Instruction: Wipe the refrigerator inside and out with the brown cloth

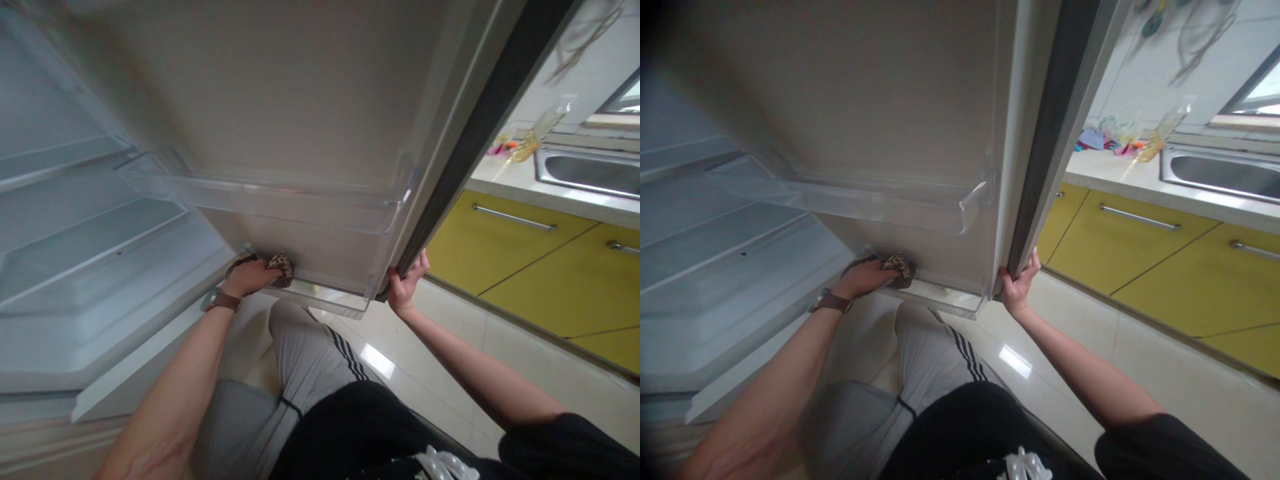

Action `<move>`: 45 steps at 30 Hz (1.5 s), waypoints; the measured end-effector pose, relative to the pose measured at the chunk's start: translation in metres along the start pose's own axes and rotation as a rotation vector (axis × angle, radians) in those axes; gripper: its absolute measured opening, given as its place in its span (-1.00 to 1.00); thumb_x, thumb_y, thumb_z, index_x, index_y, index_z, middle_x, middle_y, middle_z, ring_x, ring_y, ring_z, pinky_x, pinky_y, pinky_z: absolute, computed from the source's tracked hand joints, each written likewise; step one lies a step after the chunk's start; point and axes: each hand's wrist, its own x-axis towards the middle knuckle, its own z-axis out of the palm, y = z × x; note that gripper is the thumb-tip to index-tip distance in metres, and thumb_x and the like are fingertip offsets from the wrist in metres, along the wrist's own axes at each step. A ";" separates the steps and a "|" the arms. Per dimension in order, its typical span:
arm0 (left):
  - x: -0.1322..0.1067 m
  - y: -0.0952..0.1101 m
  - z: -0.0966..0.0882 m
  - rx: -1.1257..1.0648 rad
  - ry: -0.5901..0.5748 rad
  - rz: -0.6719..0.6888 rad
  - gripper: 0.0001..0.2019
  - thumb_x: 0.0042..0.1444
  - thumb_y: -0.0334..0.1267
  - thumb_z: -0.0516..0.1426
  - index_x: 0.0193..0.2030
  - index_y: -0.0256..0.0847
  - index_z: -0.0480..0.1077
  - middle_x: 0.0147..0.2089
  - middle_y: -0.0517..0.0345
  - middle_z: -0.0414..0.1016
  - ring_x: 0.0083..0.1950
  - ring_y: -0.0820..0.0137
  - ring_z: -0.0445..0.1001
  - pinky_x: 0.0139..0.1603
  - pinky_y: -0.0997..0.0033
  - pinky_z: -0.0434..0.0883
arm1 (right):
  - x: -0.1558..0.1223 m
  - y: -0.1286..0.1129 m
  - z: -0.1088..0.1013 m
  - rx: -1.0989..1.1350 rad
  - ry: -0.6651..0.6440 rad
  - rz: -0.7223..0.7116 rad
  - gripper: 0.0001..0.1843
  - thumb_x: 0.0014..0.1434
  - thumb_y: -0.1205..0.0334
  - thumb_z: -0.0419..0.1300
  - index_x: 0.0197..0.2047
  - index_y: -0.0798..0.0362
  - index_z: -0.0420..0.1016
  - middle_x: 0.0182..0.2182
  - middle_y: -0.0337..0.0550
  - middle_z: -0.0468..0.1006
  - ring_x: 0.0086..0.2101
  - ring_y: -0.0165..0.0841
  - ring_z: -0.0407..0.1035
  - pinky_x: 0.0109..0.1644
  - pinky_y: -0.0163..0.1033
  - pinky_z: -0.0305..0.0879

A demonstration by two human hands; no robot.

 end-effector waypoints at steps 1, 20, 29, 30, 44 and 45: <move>0.000 0.001 0.000 0.033 -0.004 0.035 -0.49 0.30 0.13 0.00 0.17 0.05 0.63 0.12 -0.04 0.63 0.19 -0.03 0.56 0.21 0.22 0.41 | 0.000 0.000 0.000 0.002 0.000 0.004 0.03 0.14 -0.18 0.31 0.51 -0.12 -0.10 0.32 0.04 0.29 0.33 -0.04 0.27 0.50 0.29 0.04; -0.014 0.141 0.004 -0.015 -0.050 0.257 -0.35 0.24 0.17 -0.02 0.05 -0.31 0.67 0.06 -0.34 0.66 0.09 -0.08 0.65 -0.04 0.20 0.50 | 0.002 0.002 0.003 0.040 0.022 0.016 0.00 0.14 -0.14 0.33 0.48 -0.07 -0.05 0.28 0.04 0.34 0.30 -0.06 0.30 0.49 0.25 0.05; -0.024 0.175 0.006 -0.104 -0.094 0.384 -0.40 0.24 0.16 0.02 0.05 -0.22 0.68 0.10 -0.23 0.67 0.13 -0.04 0.64 -0.01 0.25 0.49 | -0.001 0.006 0.001 0.030 0.007 0.012 0.00 0.16 -0.14 0.32 0.50 -0.10 -0.09 0.33 0.05 0.30 0.32 -0.05 0.29 0.49 0.27 0.07; -0.025 0.178 0.007 -0.117 -0.109 0.402 -0.41 0.24 0.16 0.02 0.06 -0.22 0.68 0.11 -0.22 0.67 0.13 -0.05 0.64 0.00 0.24 0.49 | 0.000 0.006 0.001 0.021 0.006 0.009 0.00 0.17 -0.14 0.31 0.50 -0.11 -0.09 0.33 0.04 0.30 0.33 -0.05 0.29 0.50 0.28 0.05; -0.025 0.155 0.006 -0.244 -0.223 0.440 -0.48 0.20 0.18 0.09 -0.13 -0.20 0.69 -0.08 -0.07 0.71 -0.06 0.13 0.63 -0.15 0.36 0.40 | -0.012 0.007 -0.001 -0.013 0.021 0.008 0.09 0.14 -0.16 0.34 0.54 -0.06 -0.14 0.40 0.11 0.23 0.37 0.01 0.22 0.52 0.29 0.00; -0.025 0.150 0.007 -0.244 -0.213 0.432 -0.47 0.21 0.18 0.08 -0.13 -0.20 0.69 -0.09 -0.07 0.71 -0.07 0.13 0.63 -0.15 0.36 0.40 | -0.014 0.006 -0.001 -0.024 0.022 0.010 0.10 0.13 -0.17 0.34 0.54 -0.06 -0.14 0.41 0.11 0.21 0.39 0.01 0.21 0.53 0.28 -0.01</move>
